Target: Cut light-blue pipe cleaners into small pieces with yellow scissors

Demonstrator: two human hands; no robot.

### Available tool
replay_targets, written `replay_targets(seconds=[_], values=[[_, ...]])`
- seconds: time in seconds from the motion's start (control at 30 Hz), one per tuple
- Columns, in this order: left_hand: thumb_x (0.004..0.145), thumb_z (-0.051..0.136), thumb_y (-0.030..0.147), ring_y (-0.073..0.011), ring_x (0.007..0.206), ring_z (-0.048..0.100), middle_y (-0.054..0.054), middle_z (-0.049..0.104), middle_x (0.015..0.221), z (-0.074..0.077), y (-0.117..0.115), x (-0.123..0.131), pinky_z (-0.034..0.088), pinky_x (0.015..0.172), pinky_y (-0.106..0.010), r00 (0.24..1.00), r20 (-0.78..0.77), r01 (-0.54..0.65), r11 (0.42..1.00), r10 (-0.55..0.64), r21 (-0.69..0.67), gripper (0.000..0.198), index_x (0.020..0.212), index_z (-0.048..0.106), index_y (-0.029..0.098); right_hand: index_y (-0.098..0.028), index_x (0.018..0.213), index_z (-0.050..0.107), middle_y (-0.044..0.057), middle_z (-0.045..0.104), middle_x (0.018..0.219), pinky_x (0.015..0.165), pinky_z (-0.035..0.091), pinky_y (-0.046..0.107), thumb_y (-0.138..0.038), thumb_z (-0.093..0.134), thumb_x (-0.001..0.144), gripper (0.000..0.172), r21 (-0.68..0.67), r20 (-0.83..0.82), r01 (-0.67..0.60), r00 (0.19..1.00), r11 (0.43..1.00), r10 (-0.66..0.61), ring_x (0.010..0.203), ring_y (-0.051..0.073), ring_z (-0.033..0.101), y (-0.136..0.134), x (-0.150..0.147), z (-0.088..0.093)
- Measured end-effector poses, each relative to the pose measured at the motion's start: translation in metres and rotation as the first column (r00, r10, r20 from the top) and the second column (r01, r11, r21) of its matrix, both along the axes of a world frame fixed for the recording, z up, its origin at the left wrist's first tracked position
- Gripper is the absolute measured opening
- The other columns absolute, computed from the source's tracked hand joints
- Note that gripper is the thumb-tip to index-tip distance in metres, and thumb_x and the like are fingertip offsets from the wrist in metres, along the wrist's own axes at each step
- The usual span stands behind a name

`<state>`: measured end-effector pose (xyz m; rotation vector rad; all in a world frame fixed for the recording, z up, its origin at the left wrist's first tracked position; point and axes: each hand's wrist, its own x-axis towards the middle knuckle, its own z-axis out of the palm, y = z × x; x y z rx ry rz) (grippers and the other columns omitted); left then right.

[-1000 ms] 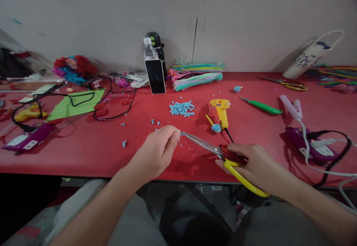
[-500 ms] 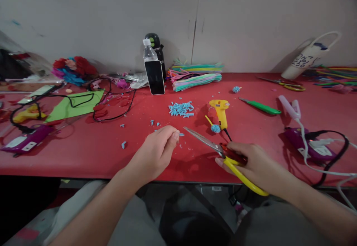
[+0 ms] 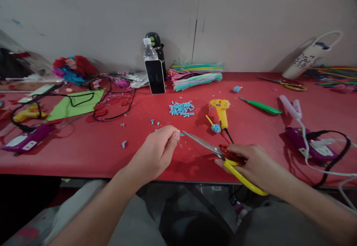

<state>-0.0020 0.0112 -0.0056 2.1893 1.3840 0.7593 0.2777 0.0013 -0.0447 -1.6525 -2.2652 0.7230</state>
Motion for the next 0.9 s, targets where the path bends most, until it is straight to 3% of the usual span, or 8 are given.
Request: replay_targets(seconds=[0.3, 0.67, 0.9], values=[[0.103, 0.033, 0.035, -0.011, 0.057, 0.035, 0.004, 0.038, 0.063, -0.007, -0.0005, -0.0018, 0.027, 0.055, -0.028, 0.994, 0.095, -0.051, 0.995, 0.058, -0.083, 0.034, 0.072, 0.035, 0.02, -0.022, 0.066, 0.038, -0.006, 0.03, 0.059, 0.047, 0.022, 0.022, -0.052, 0.06, 0.085, 0.042, -0.034, -0.024, -0.004, 1.0, 0.999, 0.003, 0.057, 0.011, 0.023, -0.0024, -0.001, 0.0061], [0.103, 0.032, 0.038, -0.0105, 0.06, 0.041, 0.004, 0.043, 0.064, -0.0038, -0.0014, 0.0, 0.032, 0.057, -0.027, 0.99, 0.13, -0.033, 0.992, 0.05, -0.124, 0.037, 0.072, 0.039, 0.02, -0.021, 0.068, 0.044, -0.007, 0.032, 0.061, 0.048, 0.023, 0.022, -0.045, 0.066, 0.082, 0.035, -0.074, -0.036, -0.037, 0.999, 0.997, 0.034, 0.059, 0.011, 0.024, -0.002, 0.0007, 0.0047], [0.103, 0.031, 0.038, -0.0105, 0.061, 0.042, 0.004, 0.043, 0.066, -0.0051, -0.0018, -0.0011, 0.032, 0.058, -0.027, 0.991, 0.125, -0.027, 0.992, 0.042, -0.123, 0.037, 0.073, 0.041, 0.019, -0.021, 0.068, 0.045, -0.006, 0.033, 0.061, 0.048, 0.024, 0.022, -0.052, 0.061, 0.085, 0.039, -0.082, -0.036, -0.037, 0.999, 0.996, 0.034, 0.058, 0.011, 0.026, -0.0003, 0.0014, 0.0001]])
